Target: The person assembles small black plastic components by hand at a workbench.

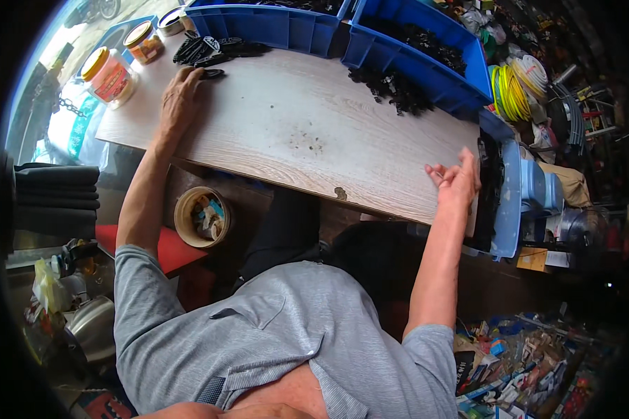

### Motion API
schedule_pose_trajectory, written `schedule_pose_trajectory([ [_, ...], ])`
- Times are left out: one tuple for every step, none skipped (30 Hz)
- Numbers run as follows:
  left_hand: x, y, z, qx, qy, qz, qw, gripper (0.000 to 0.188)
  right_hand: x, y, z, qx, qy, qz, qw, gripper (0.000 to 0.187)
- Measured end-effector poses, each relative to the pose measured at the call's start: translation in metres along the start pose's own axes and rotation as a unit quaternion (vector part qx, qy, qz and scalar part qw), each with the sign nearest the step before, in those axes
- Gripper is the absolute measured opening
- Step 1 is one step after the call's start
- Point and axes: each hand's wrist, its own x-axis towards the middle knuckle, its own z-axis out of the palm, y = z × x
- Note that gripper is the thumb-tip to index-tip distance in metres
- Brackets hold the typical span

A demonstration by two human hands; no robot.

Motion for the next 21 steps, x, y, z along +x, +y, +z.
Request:
schedule_pose_trajectory([
  [-0.002, 0.01, 0.002, -0.021, -0.006, 0.014, 1.0, 0.038, 0.005, 0.006, 0.002, -0.025, -0.04, 0.005, 0.999, 0.037],
  [-0.001, 0.023, 0.001, -0.041, -0.012, 0.028, 0.999, 0.038, 0.007, 0.011, 0.004, -0.05, -0.08, 0.012, 0.995, 0.033],
  [-0.001, 0.027, 0.003, -0.028, 0.005, 0.051, 0.998, 0.038, -0.004, 0.012, 0.018, -0.054, -0.105, 0.013, 0.993, 0.029],
  [0.0, 0.029, 0.006, -0.027, 0.006, 0.048, 0.998, 0.038, -0.009, 0.014, 0.028, -0.056, -0.108, 0.013, 0.992, 0.029],
  [0.002, 0.029, 0.011, -0.025, 0.025, 0.05, 0.998, 0.039, -0.012, 0.015, 0.036, -0.091, -0.136, 0.02, 0.986, 0.029],
  [0.003, 0.03, 0.016, -0.023, 0.044, 0.052, 0.997, 0.039, -0.014, 0.017, 0.045, -0.127, -0.164, 0.027, 0.978, 0.03],
  [0.005, 0.03, 0.02, -0.036, 0.035, 0.033, 0.998, 0.033, -0.013, 0.021, 0.053, -0.127, -0.166, 0.027, 0.977, 0.03],
  [0.008, 0.038, 0.023, -0.039, 0.035, 0.035, 0.998, 0.033, -0.01, 0.026, 0.059, -0.16, -0.174, 0.017, 0.972, 0.03],
  [0.01, 0.051, 0.024, -0.035, -0.003, 0.045, 0.998, 0.028, -0.009, 0.028, 0.066, -0.193, -0.181, 0.007, 0.964, 0.03],
  [0.011, 0.063, 0.024, -0.032, -0.042, 0.055, 0.997, 0.025, -0.009, 0.028, 0.072, -0.193, -0.18, 0.007, 0.964, 0.03],
  [0.008, 0.072, 0.025, -0.066, -0.026, 0.068, 0.995, 0.02, -0.015, 0.026, 0.082, -0.237, -0.193, 0.005, 0.952, 0.029],
  [0.007, 0.083, 0.025, -0.089, -0.028, 0.081, 0.992, 0.019, -0.018, 0.026, 0.089, -0.282, -0.204, 0.004, 0.938, 0.029],
  [0.005, 0.096, 0.025, -0.098, -0.027, 0.087, 0.991, 0.019, -0.018, 0.029, 0.095, -0.302, -0.19, -0.006, 0.934, 0.028],
  [0.004, 0.107, 0.025, -0.107, -0.026, 0.094, 0.989, 0.019, -0.017, 0.031, 0.101, -0.303, -0.191, -0.004, 0.933, 0.028],
  [0.003, 0.116, 0.024, -0.111, -0.05, 0.093, 0.988, 0.021, -0.016, 0.032, 0.106, -0.329, -0.178, -0.018, 0.927, 0.029],
  [0.002, 0.123, 0.023, -0.115, -0.075, 0.093, 0.986, 0.023, -0.016, 0.033, 0.11, -0.354, -0.164, -0.032, 0.92, 0.03],
  [0.002, 0.13, 0.018, -0.121, -0.078, 0.109, 0.984, 0.027, -0.014, 0.035, 0.115, -0.355, -0.165, -0.031, 0.92, 0.03],
  [0.001, 0.132, 0.016, -0.121, -0.079, 0.108, 0.984, 0.027, -0.013, 0.038, 0.119, -0.373, -0.159, -0.06, 0.912, 0.03],
  [0.0, 0.134, 0.015, -0.136, -0.056, 0.107, 0.983, 0.029, -0.012, 0.04, 0.122, -0.391, -0.153, -0.088, 0.904, 0.03],
  [-0.002, 0.133, 0.014, -0.149, -0.033, 0.105, 0.983, 0.032, -0.016, 0.04, 0.127, -0.392, -0.156, -0.086, 0.903, 0.03],
  [-0.004, 0.132, 0.012, -0.15, 0.024, 0.123, 0.981, 0.033, -0.02, 0.037, 0.132, -0.417, -0.151, -0.101, 0.891, 0.029],
])
